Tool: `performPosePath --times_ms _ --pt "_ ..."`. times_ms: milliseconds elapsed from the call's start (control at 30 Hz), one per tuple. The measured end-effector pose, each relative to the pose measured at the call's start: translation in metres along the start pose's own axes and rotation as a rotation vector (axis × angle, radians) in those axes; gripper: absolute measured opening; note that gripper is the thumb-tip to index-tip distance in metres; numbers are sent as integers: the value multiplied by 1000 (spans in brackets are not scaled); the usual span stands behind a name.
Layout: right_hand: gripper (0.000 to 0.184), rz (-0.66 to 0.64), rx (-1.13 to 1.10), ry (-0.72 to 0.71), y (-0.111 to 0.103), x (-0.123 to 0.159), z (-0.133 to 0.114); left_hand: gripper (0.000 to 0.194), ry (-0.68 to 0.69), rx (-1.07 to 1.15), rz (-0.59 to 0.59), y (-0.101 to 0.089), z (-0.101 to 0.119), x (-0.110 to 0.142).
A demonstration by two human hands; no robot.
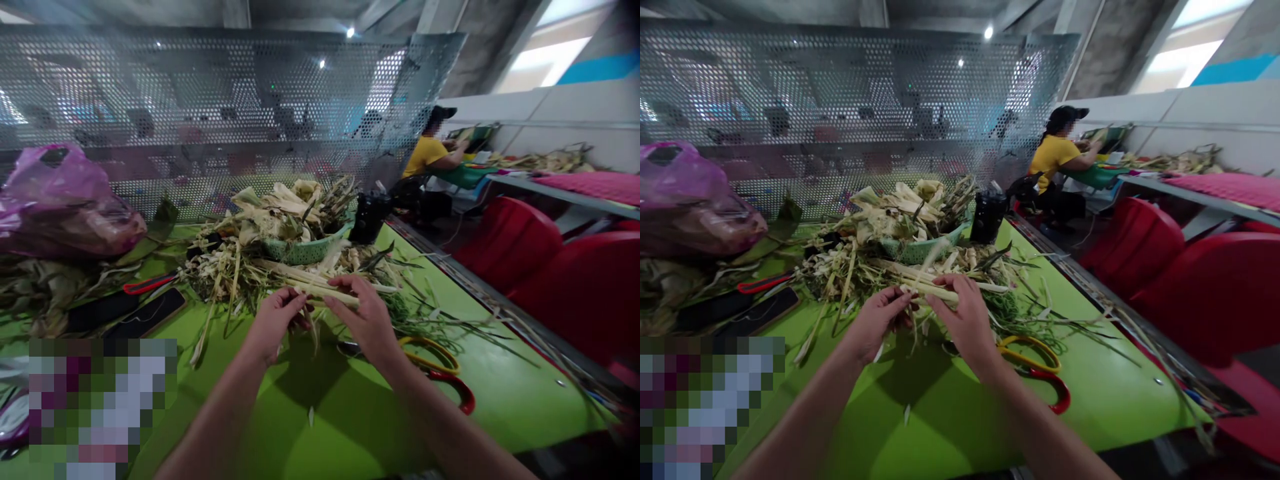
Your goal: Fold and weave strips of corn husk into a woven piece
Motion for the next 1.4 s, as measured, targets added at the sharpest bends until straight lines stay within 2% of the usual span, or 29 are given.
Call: performPosePath --times_ms 33,100,233,467,600,667,767,900,1033,1167,1233,1400 --pt "18 29 85 -76 -2 2 -7 28 -4 36 28 -2 0 0" --pt "14 -23 179 -164 2 6 -18 29 -10 124 64 -4 2 0" --pt "9 -206 245 -153 19 10 -20 30 9 258 69 -3 4 -1" --pt "5 -166 146 -109 22 8 -12 28 -14 247 99 -7 1 -2" --pt "9 -168 66 -108 21 9 -11 26 -5 236 120 -9 5 0" --pt "9 -136 79 -151 19 10 -12 22 0 264 126 -9 7 1" --pt "12 -113 181 -255 18 12 -16 15 -64 352 118 -4 8 3" --pt "15 -160 374 -381 25 14 -19 7 -150 519 110 6 7 7" --pt "11 -226 418 -391 30 14 -17 9 -114 581 127 7 8 6" --pt "20 -144 458 -441 26 18 -25 4 -34 539 172 0 6 3" --pt "23 -162 483 -492 29 22 -31 8 -2 522 160 -2 5 3" --pt "27 -316 587 -627 47 32 -41 24 -13 500 149 1 5 5"
Point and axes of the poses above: each hand's wrist, its own x-axis away from the middle knuckle, its own y-axis out of the palm, z = x × y, the point moved 5 cm from there along -x, towards the middle knuckle, and after that the axes turned 4 degrees about -z, right-handed, at the moved point
